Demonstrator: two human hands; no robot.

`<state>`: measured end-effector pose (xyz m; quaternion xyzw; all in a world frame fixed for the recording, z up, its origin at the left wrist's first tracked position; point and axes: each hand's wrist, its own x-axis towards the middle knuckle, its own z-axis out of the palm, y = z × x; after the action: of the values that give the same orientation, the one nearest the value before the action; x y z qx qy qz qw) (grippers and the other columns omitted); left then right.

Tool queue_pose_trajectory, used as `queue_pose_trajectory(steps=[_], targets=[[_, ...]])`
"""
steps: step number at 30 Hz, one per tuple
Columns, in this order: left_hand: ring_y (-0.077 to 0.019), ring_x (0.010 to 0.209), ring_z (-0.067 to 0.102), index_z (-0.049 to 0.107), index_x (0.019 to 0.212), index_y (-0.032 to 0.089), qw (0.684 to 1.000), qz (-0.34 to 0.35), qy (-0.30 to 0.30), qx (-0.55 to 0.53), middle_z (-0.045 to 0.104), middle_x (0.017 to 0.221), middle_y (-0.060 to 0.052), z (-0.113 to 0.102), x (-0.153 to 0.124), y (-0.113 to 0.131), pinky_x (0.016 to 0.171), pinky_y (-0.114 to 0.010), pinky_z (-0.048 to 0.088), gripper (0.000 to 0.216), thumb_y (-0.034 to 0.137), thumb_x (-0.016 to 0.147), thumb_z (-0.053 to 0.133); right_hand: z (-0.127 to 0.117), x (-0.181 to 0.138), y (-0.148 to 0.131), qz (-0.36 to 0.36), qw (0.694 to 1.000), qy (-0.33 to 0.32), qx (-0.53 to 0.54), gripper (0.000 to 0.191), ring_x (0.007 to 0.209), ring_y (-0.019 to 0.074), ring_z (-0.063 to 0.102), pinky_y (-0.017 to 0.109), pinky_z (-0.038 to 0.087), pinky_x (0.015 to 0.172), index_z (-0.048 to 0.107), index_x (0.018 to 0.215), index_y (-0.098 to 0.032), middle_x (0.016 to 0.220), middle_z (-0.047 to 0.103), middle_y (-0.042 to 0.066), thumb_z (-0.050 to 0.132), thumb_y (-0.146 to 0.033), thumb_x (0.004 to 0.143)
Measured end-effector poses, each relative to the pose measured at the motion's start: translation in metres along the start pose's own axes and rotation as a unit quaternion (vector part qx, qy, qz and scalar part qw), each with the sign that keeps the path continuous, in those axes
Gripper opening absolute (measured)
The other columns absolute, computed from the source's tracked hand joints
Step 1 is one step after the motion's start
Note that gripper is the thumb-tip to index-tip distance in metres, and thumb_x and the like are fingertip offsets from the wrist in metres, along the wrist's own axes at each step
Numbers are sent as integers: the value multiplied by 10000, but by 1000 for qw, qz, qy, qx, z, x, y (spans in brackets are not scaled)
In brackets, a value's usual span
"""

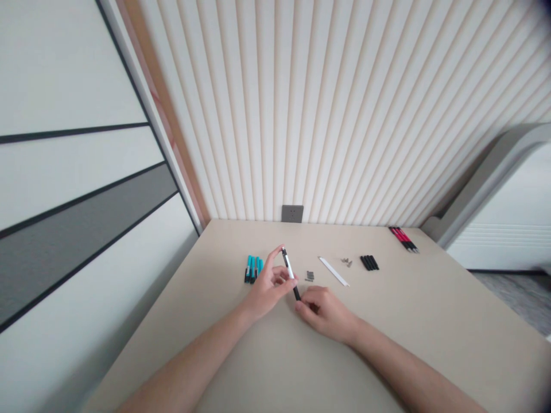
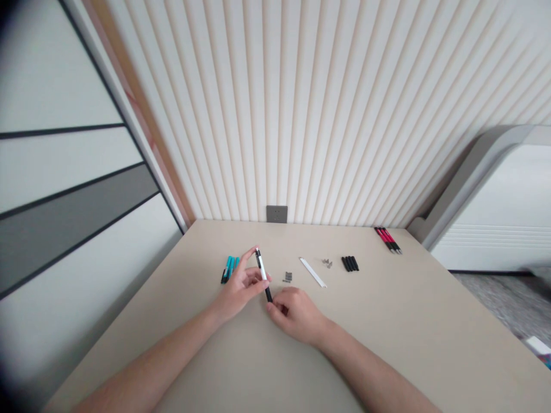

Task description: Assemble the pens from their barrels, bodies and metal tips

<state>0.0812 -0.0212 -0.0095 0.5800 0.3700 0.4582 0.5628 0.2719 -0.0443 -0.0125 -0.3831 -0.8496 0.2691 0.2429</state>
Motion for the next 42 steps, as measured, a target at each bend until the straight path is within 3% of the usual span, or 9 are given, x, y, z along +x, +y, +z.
queue_pose_trajectory(steps=[8, 15, 19, 21, 23, 27, 30, 42], targets=[[-104, 695, 521, 194, 1505, 272, 999, -1, -33, -13, 593, 792, 27, 0, -3, 3, 694, -241, 391, 849, 330, 831, 707, -1, 1, -2, -80, 996, -31, 0, 386, 628, 131, 465, 269, 387, 687, 461, 621, -196, 610, 499, -10, 422, -326, 982], [-118, 729, 531, 243, 1476, 242, 996, -15, -84, 4, 576, 802, 19, -3, -3, 0, 701, -246, 411, 819, 339, 818, 722, -20, 1, 8, 5, 997, 78, -14, 392, 646, 153, 525, 286, 403, 651, 565, 676, -192, 654, 577, 23, 418, -373, 992], [-117, 728, 536, 260, 1474, 250, 994, -38, -104, -2, 584, 804, 21, -2, -4, 0, 716, -257, 419, 820, 325, 806, 730, -24, -1, 16, 47, 987, 152, 39, 285, 778, 185, 606, 267, 454, 603, 675, 937, -208, 863, 682, 67, 451, -379, 976], [-115, 720, 536, 236, 1491, 250, 993, -46, -110, -6, 589, 800, 22, 0, -5, -2, 720, -262, 418, 859, 314, 796, 738, -24, -1, 17, 60, 979, 182, 66, 283, 809, 190, 616, 249, 463, 546, 656, 1111, -227, 943, 689, 75, 480, -388, 959], [-114, 710, 527, 257, 1492, 230, 992, -50, -116, -4, 578, 787, 27, 0, -5, -5, 713, -262, 414, 862, 316, 787, 744, -23, -1, 17, 51, 976, 196, 78, 337, 790, 181, 612, 264, 495, 585, 595, 1244, -238, 933, 684, 65, 507, -372, 947], [-109, 677, 479, 507, 1343, 159, 989, -51, -131, 37, 520, 750, 36, 1, -3, -13, 663, -245, 385, 634, 355, 785, 736, -21, 0, 15, -9, 980, 176, 98, 467, 840, 168, 614, 342, 512, 823, 457, 1396, -256, 979, 672, 54, 535, -320, 940], [-108, 653, 445, 621, 1161, 128, 987, -45, -136, 71, 502, 726, 36, 0, -2, -14, 630, -236, 360, 436, 385, 817, 699, -19, 1, 16, -13, 982, 153, 107, 514, 879, 173, 617, 340, 505, 828, 431, 1417, -260, 992, 663, 57, 565, -320, 925], [-124, 688, 441, 621, 879, 141, 987, -22, -124, 100, 502, 716, 29, 7, -5, -2, 656, -233, 361, 218, 357, 857, 638, -23, 2, 13, 22, 987, 112, 116, 460, 804, 158, 578, 286, 472, 699, 428, 1369, -257, 903, 623, 28, 549, -298, 927]])
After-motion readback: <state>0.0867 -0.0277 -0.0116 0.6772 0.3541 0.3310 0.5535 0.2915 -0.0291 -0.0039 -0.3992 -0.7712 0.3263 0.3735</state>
